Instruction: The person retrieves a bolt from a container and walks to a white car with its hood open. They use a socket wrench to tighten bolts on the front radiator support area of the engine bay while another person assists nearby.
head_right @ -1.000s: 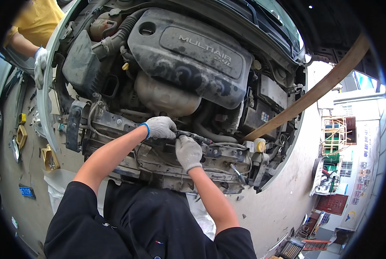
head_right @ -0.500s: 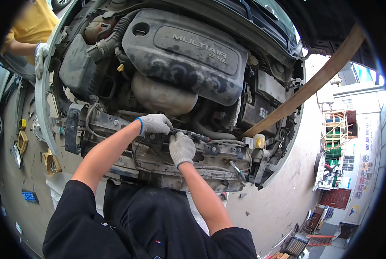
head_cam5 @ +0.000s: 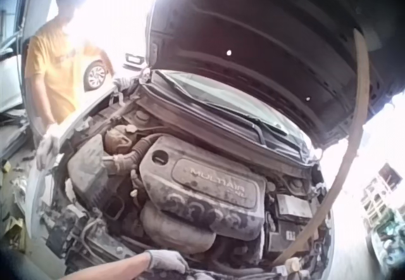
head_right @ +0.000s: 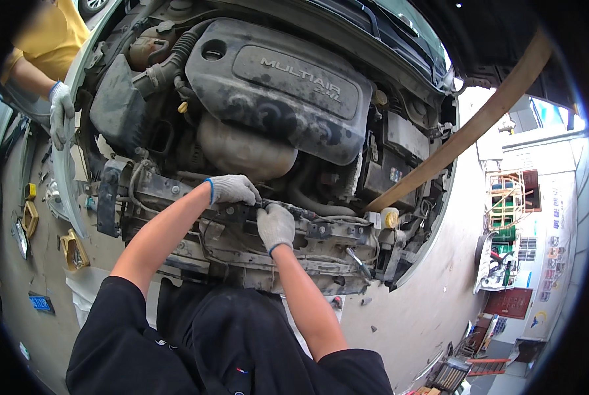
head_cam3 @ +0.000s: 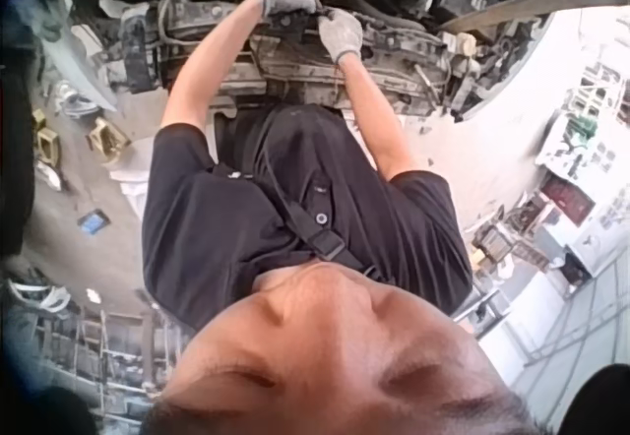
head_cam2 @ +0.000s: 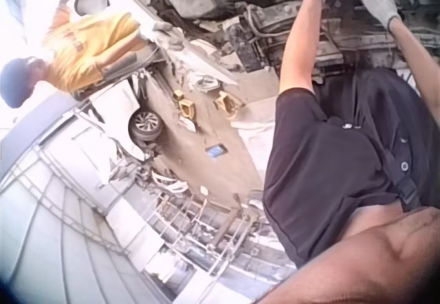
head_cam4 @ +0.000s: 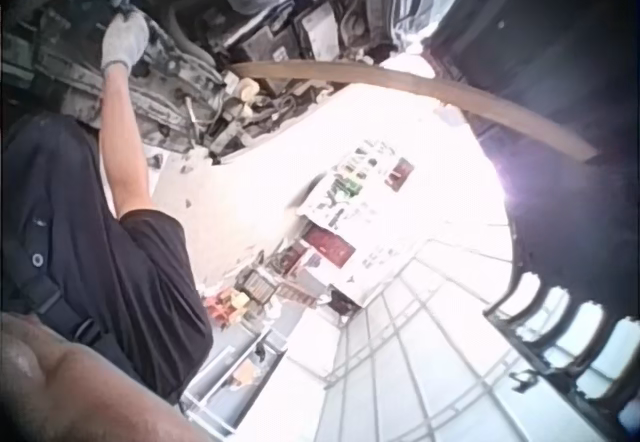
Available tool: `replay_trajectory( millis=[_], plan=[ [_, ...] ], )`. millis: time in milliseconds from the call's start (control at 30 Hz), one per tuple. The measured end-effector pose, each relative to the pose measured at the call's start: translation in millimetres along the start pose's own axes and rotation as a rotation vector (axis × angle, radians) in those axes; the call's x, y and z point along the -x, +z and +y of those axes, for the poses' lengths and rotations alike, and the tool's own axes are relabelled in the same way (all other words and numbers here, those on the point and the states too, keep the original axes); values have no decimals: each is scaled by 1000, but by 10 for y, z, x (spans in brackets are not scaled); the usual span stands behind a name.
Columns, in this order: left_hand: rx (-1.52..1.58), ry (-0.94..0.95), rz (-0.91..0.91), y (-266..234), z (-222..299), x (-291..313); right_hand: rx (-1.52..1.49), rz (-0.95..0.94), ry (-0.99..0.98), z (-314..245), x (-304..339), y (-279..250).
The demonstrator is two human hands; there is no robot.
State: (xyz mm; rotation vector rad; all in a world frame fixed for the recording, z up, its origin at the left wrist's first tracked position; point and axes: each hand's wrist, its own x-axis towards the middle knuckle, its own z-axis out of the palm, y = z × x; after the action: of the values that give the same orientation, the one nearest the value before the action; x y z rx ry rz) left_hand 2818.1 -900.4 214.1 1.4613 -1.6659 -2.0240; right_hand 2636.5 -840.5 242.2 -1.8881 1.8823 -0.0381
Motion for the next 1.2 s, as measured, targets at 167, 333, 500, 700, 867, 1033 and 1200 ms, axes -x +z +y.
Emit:
replay_trajectory(
  millis=[167,333,500,700,867,1033,1200],
  plan=[
    [287,-111,-177,0,-296,-361,55,-11,-5,-18,-25,17],
    [153,120,-136,6,-343,-373,98,14,12,-11,-32,84],
    [208,56,-90,18,-387,-369,154,3,26,-79,-27,90],
    [251,54,-80,-3,-341,-303,231,-34,47,-183,-44,28],
    [247,79,-82,-29,-346,-315,245,-42,-6,-119,-74,-28],
    [241,15,-149,-31,-226,-343,286,-52,-74,-77,68,-166],
    [-531,391,-182,-30,-554,-779,392,91,-291,95,248,-12]
  ],
)
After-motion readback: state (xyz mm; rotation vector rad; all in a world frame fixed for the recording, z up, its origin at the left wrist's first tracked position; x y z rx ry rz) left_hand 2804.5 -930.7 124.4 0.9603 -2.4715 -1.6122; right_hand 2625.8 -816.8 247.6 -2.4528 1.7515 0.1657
